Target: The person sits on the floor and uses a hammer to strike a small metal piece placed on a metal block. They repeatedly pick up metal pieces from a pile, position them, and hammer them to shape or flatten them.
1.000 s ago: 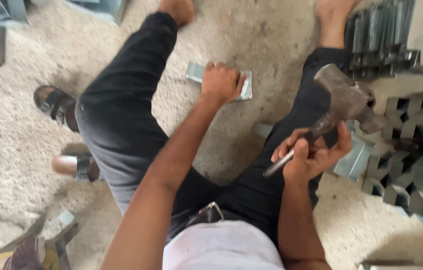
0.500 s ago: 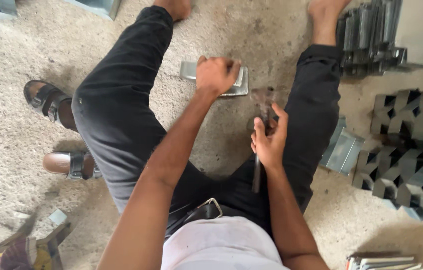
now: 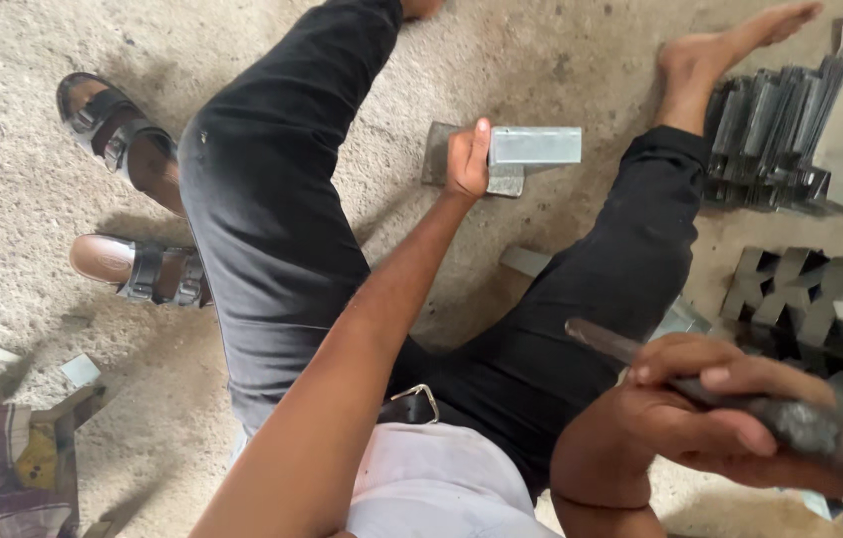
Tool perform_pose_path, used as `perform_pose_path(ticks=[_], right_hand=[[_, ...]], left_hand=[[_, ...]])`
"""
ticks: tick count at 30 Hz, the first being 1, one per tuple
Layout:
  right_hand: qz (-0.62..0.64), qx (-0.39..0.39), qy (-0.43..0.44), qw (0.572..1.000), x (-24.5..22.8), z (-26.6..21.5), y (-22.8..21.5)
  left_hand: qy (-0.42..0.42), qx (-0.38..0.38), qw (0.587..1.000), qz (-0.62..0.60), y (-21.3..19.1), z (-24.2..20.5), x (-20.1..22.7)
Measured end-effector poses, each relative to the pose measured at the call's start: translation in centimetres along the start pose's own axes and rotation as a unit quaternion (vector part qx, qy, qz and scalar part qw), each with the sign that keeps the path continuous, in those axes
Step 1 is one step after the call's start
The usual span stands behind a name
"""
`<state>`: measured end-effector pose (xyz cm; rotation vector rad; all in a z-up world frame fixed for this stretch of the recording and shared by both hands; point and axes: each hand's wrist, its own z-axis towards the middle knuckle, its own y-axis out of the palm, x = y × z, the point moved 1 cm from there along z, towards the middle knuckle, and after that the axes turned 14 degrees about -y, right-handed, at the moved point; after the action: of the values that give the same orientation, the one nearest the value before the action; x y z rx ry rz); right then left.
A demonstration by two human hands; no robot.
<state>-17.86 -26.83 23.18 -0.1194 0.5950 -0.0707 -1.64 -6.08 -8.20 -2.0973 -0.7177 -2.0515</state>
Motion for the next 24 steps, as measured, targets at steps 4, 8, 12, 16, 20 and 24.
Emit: perform_pose_path(ticks=[4,8,12,16,20,24], right_hand=[[-0.036,-0.008,0.095,0.995,4.9,-4.9,4.3],[-0.159,-0.274,0.25,0.915,9.5,-4.1,10.1],[-0.171,-0.203,0.203,0.942,6.0,-0.1,10.7],[-0.173,-0.118,0.123,0.97,3.3,0.4,9.4],[-0.348,-0.257,0.039,0.901,6.4,-1.4,10.5],[-0.269,-0.306,0.129,0.904,9.7,-1.9,11.0]], left_hand=[[-0.013,0.004,1.0,0.01,0.4,0.1,0.1],[-0.099,-0.033,0.977,-0.184,1.1,0.1,-1.1],[0.004,0.01,1.0,-0.014,0.6,0.8,0.0],[0.001,0.008,1.0,0.0,0.5,0.2,0.3],[-0.004,-0.005,1.0,-0.004,0.6,0.5,-0.2],[-0.002,-0.005,1.0,0.007,0.5,0.6,-0.3]])
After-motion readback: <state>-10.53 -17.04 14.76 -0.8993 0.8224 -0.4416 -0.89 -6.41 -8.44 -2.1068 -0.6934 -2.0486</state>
